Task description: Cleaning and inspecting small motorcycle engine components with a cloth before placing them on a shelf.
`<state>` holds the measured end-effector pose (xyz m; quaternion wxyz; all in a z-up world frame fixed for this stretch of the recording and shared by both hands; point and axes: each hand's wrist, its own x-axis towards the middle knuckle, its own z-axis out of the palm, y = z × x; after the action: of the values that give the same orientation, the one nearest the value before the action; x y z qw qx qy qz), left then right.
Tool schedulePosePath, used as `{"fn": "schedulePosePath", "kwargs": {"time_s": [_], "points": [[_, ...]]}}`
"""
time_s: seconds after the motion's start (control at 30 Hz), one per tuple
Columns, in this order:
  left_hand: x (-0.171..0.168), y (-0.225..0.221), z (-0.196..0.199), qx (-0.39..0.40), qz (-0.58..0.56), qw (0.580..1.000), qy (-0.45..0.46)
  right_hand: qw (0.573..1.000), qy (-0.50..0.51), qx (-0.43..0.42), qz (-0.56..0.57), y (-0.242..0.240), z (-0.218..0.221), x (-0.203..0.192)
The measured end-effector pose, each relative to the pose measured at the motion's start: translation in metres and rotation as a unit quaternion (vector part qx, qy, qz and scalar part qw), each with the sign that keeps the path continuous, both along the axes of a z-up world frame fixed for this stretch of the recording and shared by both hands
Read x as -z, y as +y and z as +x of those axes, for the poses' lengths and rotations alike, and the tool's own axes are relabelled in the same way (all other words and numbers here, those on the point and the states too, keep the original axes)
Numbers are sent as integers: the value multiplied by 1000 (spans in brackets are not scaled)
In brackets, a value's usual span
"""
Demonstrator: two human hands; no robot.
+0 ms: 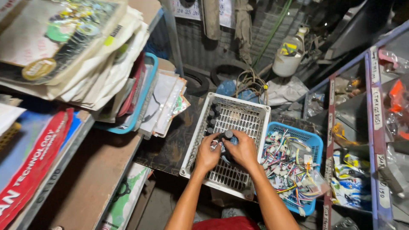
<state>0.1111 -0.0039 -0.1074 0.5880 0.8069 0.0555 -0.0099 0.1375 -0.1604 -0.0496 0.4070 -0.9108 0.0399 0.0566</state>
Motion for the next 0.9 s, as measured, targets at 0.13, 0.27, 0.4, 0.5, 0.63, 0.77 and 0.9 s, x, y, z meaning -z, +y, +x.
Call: {"fn": "schedulePosePath", "kwargs": {"time_s": [0.13, 0.27, 0.4, 0.5, 0.63, 0.77, 0.9], "points": [[30, -14, 1, -10, -95, 995, 26, 999, 50, 5, -15, -6, 6, 45], [43, -25, 12, -5, -101, 993, 53, 998, 65, 19, -4, -12, 19, 58], [51, -40, 37, -14, -74, 997, 20, 997, 55, 43, 44, -9, 32, 54], [52, -48, 54, -25, -82, 996, -8, 993, 35, 60, 90, -6, 48, 55], [100, -61, 82, -28, -96, 995, 13, 994, 25, 66, 79, -12, 69, 84], [106, -70, 101, -29, -84, 996, -9, 992, 1, 85, 97, -14, 85, 96], [123, -78, 115, -30, -85, 996, 6, 990, -4, 100, 101, -20, 100, 111]]}}
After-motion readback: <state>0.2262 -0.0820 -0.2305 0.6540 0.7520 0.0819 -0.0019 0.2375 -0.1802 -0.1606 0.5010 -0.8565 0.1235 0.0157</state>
